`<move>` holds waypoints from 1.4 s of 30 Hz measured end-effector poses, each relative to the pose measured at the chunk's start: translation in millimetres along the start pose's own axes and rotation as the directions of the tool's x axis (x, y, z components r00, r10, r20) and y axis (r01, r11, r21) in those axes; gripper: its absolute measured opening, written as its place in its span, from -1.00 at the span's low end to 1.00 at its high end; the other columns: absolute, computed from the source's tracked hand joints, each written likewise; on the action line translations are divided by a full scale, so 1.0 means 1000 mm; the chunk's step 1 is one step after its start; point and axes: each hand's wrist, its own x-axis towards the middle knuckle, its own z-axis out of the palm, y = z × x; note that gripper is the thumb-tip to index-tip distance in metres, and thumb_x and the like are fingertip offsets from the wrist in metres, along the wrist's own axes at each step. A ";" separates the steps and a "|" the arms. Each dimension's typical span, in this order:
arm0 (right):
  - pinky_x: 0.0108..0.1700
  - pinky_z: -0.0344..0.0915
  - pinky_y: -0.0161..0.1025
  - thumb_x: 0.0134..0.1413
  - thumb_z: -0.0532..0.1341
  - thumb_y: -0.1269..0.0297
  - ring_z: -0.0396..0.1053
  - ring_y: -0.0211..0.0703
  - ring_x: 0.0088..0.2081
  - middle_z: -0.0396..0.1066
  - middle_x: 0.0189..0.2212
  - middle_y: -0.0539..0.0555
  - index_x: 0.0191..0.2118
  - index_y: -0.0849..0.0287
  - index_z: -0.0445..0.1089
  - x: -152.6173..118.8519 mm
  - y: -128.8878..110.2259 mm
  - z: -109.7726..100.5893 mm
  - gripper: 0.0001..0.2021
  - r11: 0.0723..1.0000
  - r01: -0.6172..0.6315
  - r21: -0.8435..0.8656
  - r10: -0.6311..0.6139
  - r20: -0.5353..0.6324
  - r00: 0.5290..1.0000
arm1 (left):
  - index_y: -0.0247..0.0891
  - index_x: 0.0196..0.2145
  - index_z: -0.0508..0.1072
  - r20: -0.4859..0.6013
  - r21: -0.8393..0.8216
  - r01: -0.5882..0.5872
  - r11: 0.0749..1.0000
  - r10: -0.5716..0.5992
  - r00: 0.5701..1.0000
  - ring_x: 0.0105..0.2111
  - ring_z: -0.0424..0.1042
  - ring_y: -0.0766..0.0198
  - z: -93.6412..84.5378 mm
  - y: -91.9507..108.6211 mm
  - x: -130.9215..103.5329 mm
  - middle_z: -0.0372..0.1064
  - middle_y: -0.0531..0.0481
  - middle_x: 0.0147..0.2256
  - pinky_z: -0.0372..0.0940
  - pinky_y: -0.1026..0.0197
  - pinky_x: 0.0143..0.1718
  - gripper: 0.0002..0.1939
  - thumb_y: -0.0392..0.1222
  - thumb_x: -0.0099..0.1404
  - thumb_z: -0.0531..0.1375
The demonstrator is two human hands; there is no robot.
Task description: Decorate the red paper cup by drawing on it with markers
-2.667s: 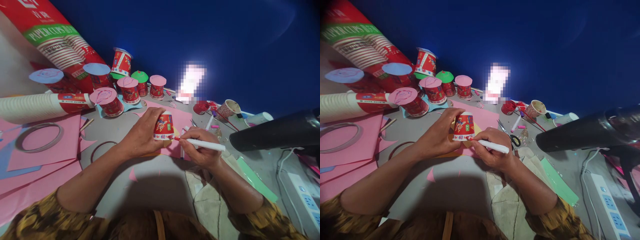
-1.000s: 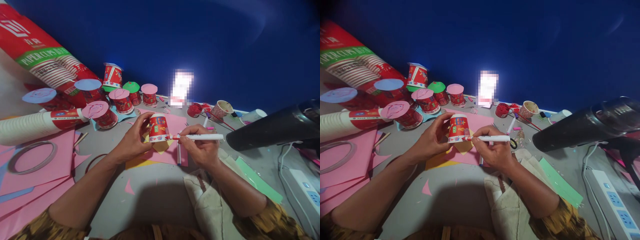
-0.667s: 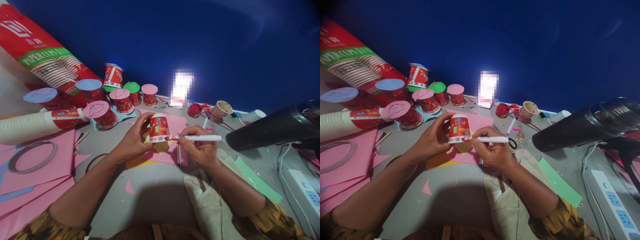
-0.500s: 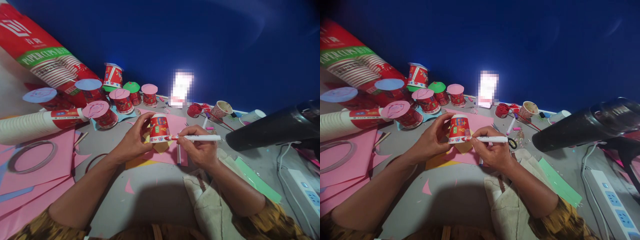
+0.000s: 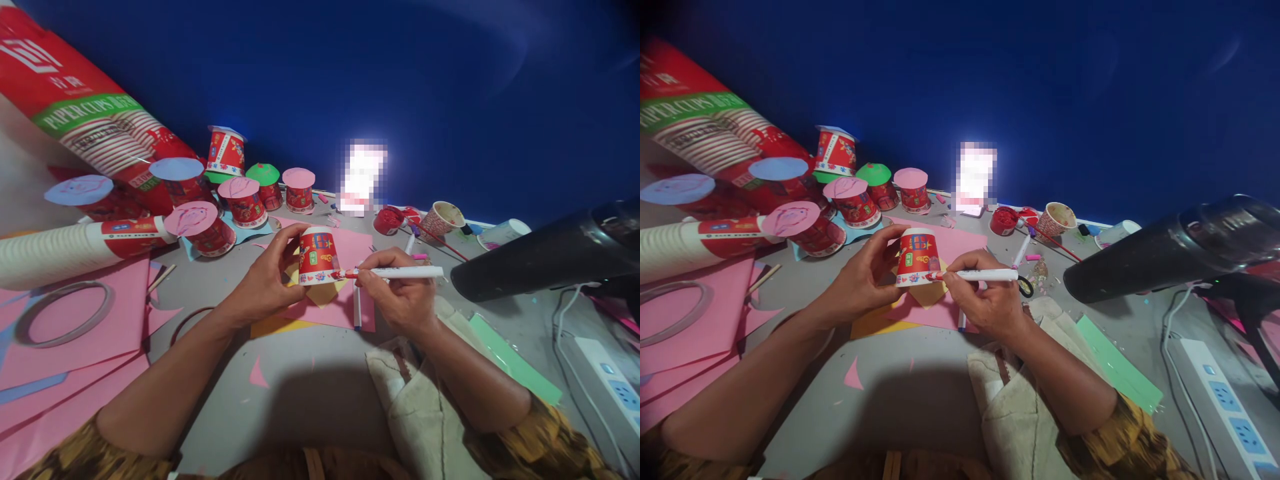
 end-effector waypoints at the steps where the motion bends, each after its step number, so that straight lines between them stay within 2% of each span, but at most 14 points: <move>1: -0.45 0.36 -0.29 0.23 0.33 0.35 0.47 -0.23 -0.49 0.56 -0.44 0.00 -0.29 0.12 0.51 0.000 0.000 0.000 -0.95 1.000 -0.008 0.001 0.008 0.005 1.000 | -0.10 0.28 0.25 -0.001 -0.007 -0.001 1.000 0.001 1.000 0.40 0.32 -0.16 0.000 -0.001 0.000 0.24 -0.21 0.34 0.30 -0.25 0.42 -0.16 -0.35 0.07 0.39; 6: -0.43 0.38 -0.28 0.23 0.33 0.36 0.49 -0.22 -0.48 0.55 -0.44 -0.01 -0.31 0.11 0.50 0.000 -0.003 0.001 -0.93 1.000 -0.021 0.019 0.020 0.016 1.000 | -0.08 0.29 0.26 0.009 -0.019 -0.012 1.000 0.012 1.000 0.40 0.29 -0.17 -0.001 -0.005 0.000 0.24 -0.18 0.33 0.27 -0.24 0.44 -0.15 -0.37 0.08 0.39; 13: -0.43 0.36 -0.28 0.23 0.35 0.35 0.47 -0.23 -0.48 0.54 -0.43 -0.01 -0.28 0.11 0.53 -0.002 -0.001 0.000 -0.96 0.999 -0.037 0.037 0.038 -0.028 0.999 | -0.06 0.29 0.28 0.001 -0.003 -0.018 1.000 0.018 1.000 0.40 0.30 -0.18 -0.002 -0.004 0.000 0.23 -0.16 0.35 0.29 -0.25 0.43 -0.15 -0.39 0.06 0.38; 19: -0.40 0.37 -0.27 0.23 0.35 0.35 0.47 -0.21 -0.46 0.53 -0.45 -0.01 -0.29 0.11 0.51 -0.001 0.000 0.000 -0.95 0.997 -0.060 0.048 0.059 0.020 0.998 | -0.08 0.30 0.27 0.005 -0.004 -0.021 1.000 0.021 1.000 0.40 0.30 -0.18 -0.001 -0.003 0.000 0.23 -0.18 0.34 0.29 -0.26 0.43 -0.15 -0.38 0.08 0.38; 24: -0.41 0.36 -0.27 0.25 0.36 0.33 0.46 -0.23 -0.47 0.54 -0.40 -0.01 -0.27 0.10 0.53 -0.003 0.002 -0.001 -0.96 0.993 -0.081 0.085 0.083 -0.017 0.996 | -0.08 0.30 0.28 0.003 0.021 -0.030 0.999 0.030 1.000 0.39 0.31 -0.19 -0.002 -0.002 0.000 0.24 -0.19 0.34 0.32 -0.26 0.40 -0.16 -0.38 0.09 0.40; 30: -0.45 0.35 -0.27 0.23 0.34 0.33 0.45 -0.22 -0.49 0.53 -0.46 -0.02 -0.32 0.11 0.51 -0.001 -0.002 0.000 -0.93 0.995 -0.079 0.064 0.078 0.019 0.997 | -0.05 0.31 0.29 0.002 0.024 -0.033 0.999 0.033 0.999 0.40 0.31 -0.20 -0.002 -0.004 0.000 0.25 -0.19 0.35 0.32 -0.27 0.40 -0.15 -0.35 0.10 0.42; 35: -0.42 0.37 -0.25 0.22 0.34 0.34 0.48 -0.21 -0.47 0.56 -0.43 0.00 -0.28 0.10 0.52 -0.003 -0.002 0.000 -0.96 0.997 -0.056 0.060 0.057 -0.018 0.998 | -0.05 0.31 0.28 0.011 0.031 -0.027 0.999 0.027 1.000 0.41 0.30 -0.20 -0.003 -0.005 -0.001 0.24 -0.19 0.36 0.31 -0.27 0.41 -0.15 -0.35 0.11 0.41; 42: -0.43 0.38 -0.27 0.22 0.34 0.37 0.48 -0.22 -0.49 0.57 -0.45 -0.01 -0.29 0.11 0.51 -0.001 -0.006 0.001 -0.95 1.000 -0.020 0.024 0.020 0.009 1.000 | -0.05 0.32 0.26 0.022 0.027 -0.047 0.999 0.046 0.999 0.42 0.29 -0.20 -0.002 -0.008 -0.001 0.24 -0.18 0.36 0.31 -0.26 0.42 -0.15 -0.36 0.11 0.40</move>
